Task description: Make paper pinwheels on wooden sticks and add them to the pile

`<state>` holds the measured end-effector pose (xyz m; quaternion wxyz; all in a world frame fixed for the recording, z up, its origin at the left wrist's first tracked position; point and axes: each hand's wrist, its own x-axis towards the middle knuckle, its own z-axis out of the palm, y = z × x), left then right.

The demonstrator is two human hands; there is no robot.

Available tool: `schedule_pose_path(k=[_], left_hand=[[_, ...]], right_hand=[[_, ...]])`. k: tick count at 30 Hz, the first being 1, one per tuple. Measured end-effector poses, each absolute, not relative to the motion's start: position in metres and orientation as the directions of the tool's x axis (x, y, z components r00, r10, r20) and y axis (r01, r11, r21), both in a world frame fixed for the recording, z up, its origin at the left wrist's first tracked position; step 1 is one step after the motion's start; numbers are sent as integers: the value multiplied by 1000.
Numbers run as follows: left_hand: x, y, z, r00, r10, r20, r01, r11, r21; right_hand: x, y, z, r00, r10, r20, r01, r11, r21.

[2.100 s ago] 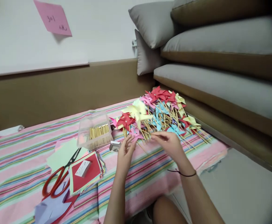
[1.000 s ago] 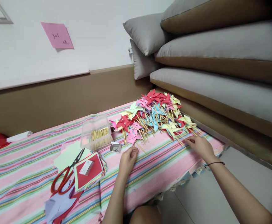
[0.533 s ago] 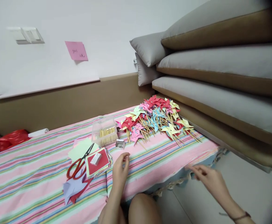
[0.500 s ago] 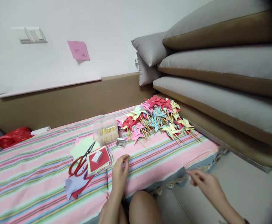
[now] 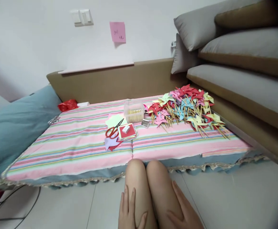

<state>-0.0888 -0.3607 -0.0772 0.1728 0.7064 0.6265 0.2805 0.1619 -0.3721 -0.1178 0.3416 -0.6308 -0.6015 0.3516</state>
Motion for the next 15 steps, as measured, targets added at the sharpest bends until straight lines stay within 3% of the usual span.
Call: schedule_pose_path(k=[3,5,10,15], left_hand=[[-84,-380,-64,-144,989,26,682,80,727],[-80,-382,-49,-242,964,-111,548,230,804],[-72,-380,-19,-236,954,-184,435,273,858],[-75,-385,-23,-241,927,-289,373,363,854]], right_hand=[[154,-362,-88,103,979,-178,443,-205,-873],[154,-355,-77,80,977,-197,365,-213,-906],[159,-353,-57,63,976,-209,148,-216,-965],[158,-363,-43,97,973,-210,120,-220,-968]])
